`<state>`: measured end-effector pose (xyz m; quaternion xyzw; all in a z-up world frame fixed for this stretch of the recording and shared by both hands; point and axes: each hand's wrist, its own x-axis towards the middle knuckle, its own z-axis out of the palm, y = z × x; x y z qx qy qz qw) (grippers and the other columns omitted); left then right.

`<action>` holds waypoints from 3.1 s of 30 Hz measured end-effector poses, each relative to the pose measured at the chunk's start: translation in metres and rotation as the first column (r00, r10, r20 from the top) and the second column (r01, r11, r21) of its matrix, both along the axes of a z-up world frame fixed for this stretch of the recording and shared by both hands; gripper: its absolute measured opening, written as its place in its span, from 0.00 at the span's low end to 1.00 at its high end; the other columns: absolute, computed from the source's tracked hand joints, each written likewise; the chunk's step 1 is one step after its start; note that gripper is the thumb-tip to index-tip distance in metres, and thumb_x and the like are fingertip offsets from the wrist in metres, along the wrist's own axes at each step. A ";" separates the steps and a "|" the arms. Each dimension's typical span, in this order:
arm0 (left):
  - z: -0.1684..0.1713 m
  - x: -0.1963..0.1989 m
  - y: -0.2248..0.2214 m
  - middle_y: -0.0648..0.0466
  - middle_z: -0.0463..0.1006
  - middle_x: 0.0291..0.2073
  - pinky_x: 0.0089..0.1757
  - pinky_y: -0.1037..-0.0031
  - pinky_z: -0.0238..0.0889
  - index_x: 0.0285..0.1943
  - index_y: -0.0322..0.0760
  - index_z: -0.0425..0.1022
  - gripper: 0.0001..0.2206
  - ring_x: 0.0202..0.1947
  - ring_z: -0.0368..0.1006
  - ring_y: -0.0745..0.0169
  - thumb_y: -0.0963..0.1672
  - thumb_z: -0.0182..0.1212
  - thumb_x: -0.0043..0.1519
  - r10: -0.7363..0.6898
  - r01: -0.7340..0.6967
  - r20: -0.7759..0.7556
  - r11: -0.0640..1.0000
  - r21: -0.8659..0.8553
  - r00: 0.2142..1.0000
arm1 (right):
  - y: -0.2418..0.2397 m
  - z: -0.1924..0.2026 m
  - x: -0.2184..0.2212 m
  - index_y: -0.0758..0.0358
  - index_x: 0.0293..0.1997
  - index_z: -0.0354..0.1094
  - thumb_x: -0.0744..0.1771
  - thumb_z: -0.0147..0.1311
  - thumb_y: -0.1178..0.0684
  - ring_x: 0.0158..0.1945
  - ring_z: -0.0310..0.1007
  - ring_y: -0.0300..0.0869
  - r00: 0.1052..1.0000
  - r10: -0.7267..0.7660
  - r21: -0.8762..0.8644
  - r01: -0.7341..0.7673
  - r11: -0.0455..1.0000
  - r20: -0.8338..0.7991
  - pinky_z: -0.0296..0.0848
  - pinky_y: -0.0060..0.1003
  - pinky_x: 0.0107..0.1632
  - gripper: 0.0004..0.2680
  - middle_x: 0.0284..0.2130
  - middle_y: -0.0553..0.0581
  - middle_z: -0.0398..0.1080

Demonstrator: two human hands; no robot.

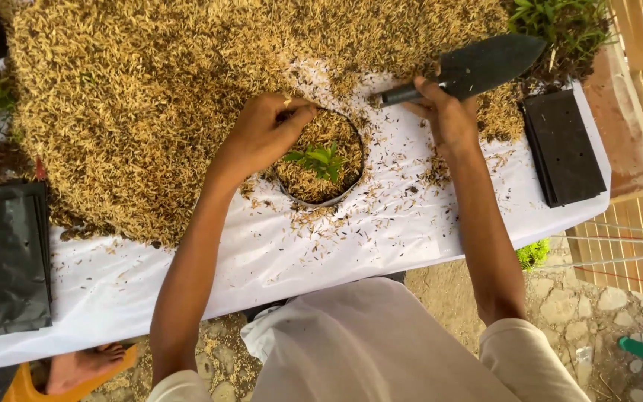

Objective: A person uses a hand trowel to fill a plastic planting bag with a soil and husk mixture around a small seedling.

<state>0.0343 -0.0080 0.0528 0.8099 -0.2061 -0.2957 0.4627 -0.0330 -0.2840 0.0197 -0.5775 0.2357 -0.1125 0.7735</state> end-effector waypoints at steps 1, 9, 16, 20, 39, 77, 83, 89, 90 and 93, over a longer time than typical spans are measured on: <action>0.001 0.000 0.001 0.59 0.62 0.16 0.21 0.76 0.53 0.60 0.35 0.76 0.18 0.14 0.55 0.72 0.48 0.49 0.69 0.004 -0.004 -0.004 1.000 0.002 1.000 | -0.002 -0.008 0.001 0.65 0.60 0.52 0.67 0.55 0.66 0.54 0.83 0.53 1.000 0.004 0.002 -0.004 1.000 -0.004 0.88 0.45 0.58 0.18 0.51 0.66 0.70; 0.012 0.004 0.000 0.45 0.83 0.39 0.25 0.70 0.62 0.47 0.31 0.79 0.13 0.14 0.58 0.70 0.45 0.51 0.70 -0.142 0.136 0.226 0.990 0.040 0.964 | 0.003 0.001 -0.007 0.62 0.56 0.55 0.67 0.58 0.64 0.50 0.85 0.47 1.000 -0.004 -0.212 0.000 0.977 -0.016 0.92 0.36 0.53 0.16 0.53 0.63 0.68; -0.004 -0.008 0.018 0.54 0.73 0.20 0.19 0.79 0.53 0.44 0.32 0.77 0.09 0.13 0.59 0.71 0.39 0.50 0.71 -0.082 0.077 0.362 0.997 0.027 0.929 | -0.029 -0.003 -0.035 0.63 0.56 0.54 0.72 0.51 0.61 0.54 0.80 0.48 0.984 0.162 -0.606 -0.085 0.791 0.074 0.75 0.47 0.67 0.09 0.48 0.59 0.70; -0.013 -0.015 0.030 0.51 0.67 0.17 0.21 0.77 0.51 0.45 0.23 0.77 0.11 0.12 0.55 0.68 0.36 0.46 0.70 0.050 0.037 0.494 0.986 -0.165 0.868 | -0.029 0.009 -0.072 0.68 0.50 0.70 0.71 0.53 0.67 0.25 0.68 0.48 0.880 0.465 -0.918 -0.107 0.381 0.090 0.64 0.34 0.28 0.05 0.26 0.61 0.68; -0.005 -0.039 0.114 0.48 0.64 0.17 0.25 0.74 0.55 0.43 0.19 0.76 0.13 0.14 0.57 0.61 0.33 0.42 0.73 0.500 -0.350 0.535 0.864 -0.361 0.681 | 0.010 0.006 -0.086 0.46 0.64 0.70 0.66 0.54 0.65 0.29 0.74 0.42 0.741 0.562 -0.920 -0.200 -0.337 -0.367 0.72 0.26 0.28 0.20 0.37 0.62 0.72; 0.043 -0.088 0.188 0.55 0.43 0.26 0.37 0.61 0.31 0.35 0.32 0.51 0.17 0.30 0.38 0.66 0.36 0.41 0.82 0.471 -0.460 0.585 0.869 -0.180 0.660 | 0.096 -0.046 -0.061 0.56 0.68 0.62 0.64 0.50 0.71 0.27 0.69 0.46 0.611 0.757 -0.969 -0.079 -0.232 -0.231 0.71 0.35 0.20 0.24 0.46 0.70 0.68; 0.012 -0.081 0.177 0.51 0.62 0.22 0.26 0.71 0.41 0.32 0.30 0.64 0.18 0.22 0.54 0.65 0.32 0.44 0.80 0.463 -0.422 0.570 0.881 -0.213 0.679 | 0.067 -0.033 -0.037 0.65 0.68 0.62 0.66 0.53 0.75 0.25 0.72 0.49 0.805 0.578 -0.991 -0.106 -0.080 -0.133 0.77 0.36 0.21 0.22 0.42 0.73 0.68; 0.004 -0.075 0.140 0.53 0.60 0.22 0.28 0.71 0.44 0.29 0.34 0.61 0.17 0.22 0.51 0.66 0.31 0.42 0.73 0.438 -0.351 0.500 0.899 -0.263 0.747 | 0.057 -0.046 -0.059 0.66 0.65 0.66 0.63 0.54 0.75 0.25 0.74 0.47 0.744 0.660 -0.993 -0.046 -0.109 -0.106 0.79 0.32 0.22 0.22 0.43 0.72 0.71; 0.004 -0.077 0.134 0.53 0.61 0.24 0.29 0.72 0.43 0.32 0.34 0.61 0.15 0.24 0.52 0.66 0.31 0.41 0.72 0.431 -0.352 0.476 0.902 -0.250 0.767 | 0.056 -0.051 -0.061 0.66 0.64 0.66 0.64 0.57 0.74 0.24 0.75 0.48 0.756 0.645 -0.986 -0.004 -0.167 -0.113 0.80 0.32 0.22 0.21 0.44 0.74 0.72; -0.001 -0.078 0.118 0.53 0.61 0.22 0.29 0.73 0.49 0.31 0.33 0.63 0.16 0.22 0.53 0.66 0.30 0.43 0.72 0.437 -0.350 0.446 0.898 -0.267 0.781 | 0.050 -0.038 -0.043 0.70 0.64 0.67 0.65 0.54 0.76 0.28 0.76 0.53 0.837 0.531 -0.989 -0.076 -0.127 -0.133 0.83 0.33 0.21 0.20 0.42 0.75 0.71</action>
